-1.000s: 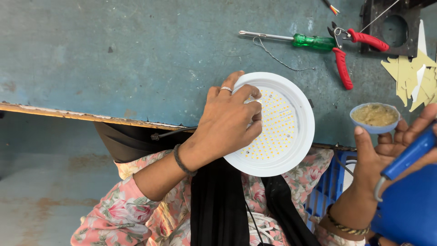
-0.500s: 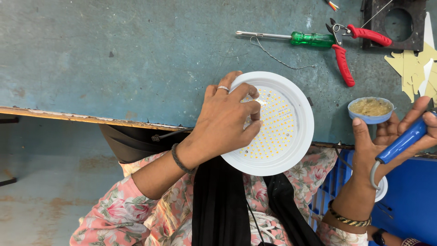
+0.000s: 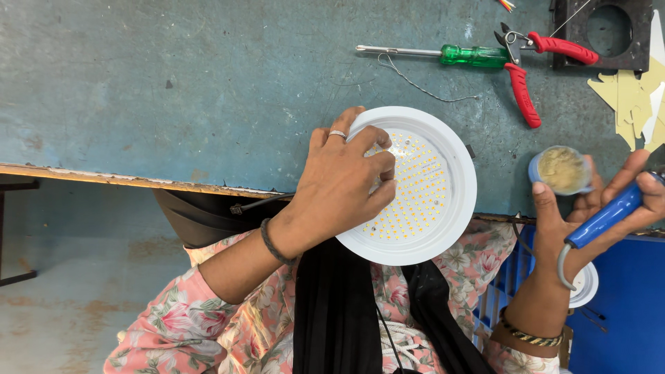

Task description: The person solders wires onto a round LED light panel, holding the panel steady with one hand while applying a soldering iron with the other. They dip the iron tip into a small cup of flux paste between joints and use pliers to trim a component on the panel.

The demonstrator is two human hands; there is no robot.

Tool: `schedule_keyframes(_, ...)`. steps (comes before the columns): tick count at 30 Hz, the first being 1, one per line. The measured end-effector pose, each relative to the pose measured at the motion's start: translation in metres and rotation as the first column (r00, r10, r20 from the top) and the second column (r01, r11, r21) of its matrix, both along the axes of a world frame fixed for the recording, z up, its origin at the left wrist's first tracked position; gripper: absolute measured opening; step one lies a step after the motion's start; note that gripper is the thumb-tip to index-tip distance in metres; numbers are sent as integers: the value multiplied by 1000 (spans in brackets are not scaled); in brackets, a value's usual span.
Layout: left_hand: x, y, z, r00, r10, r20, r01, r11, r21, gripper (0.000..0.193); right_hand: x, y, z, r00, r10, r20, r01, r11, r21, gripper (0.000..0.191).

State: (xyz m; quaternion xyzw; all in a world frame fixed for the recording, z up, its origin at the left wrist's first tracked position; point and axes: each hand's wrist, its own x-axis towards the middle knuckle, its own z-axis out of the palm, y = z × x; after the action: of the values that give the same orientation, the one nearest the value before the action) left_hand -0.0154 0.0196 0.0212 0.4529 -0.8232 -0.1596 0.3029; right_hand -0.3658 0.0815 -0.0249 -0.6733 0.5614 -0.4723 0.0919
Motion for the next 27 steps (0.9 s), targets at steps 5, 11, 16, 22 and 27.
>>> schedule_keyframes(5, -2, 3, 1, 999, 13, 41, -10, 997, -72, 11, 7, 12, 3, 998, -68, -2, 68, 998, -13, 77)
schedule_keyframes(11, -2, 5, 4, 993, -1, 116, 14, 994, -105, 13, 1, 22, 0, 989, 80, 127, -58, 984, -169, 38)
schedule_keyframes(16, -2, 5, 6, 990, -14, 139, 25, 996, -81, 14, -1, 42, -3, 940, 204, 274, -138, 961, -240, 43)
schedule_keyframes(22, -2, 6, 8, 988, -11, 151, 23, 997, -79, 15, 18, 55, 21, 887, 213, 411, -151, 972, -178, 35)
schedule_keyframes(27, -2, 8, 10, 982, -6, 190, 19, 998, -67, 15, 48, 38, 67, 944, 208, 258, -221, 975, 24, 23)
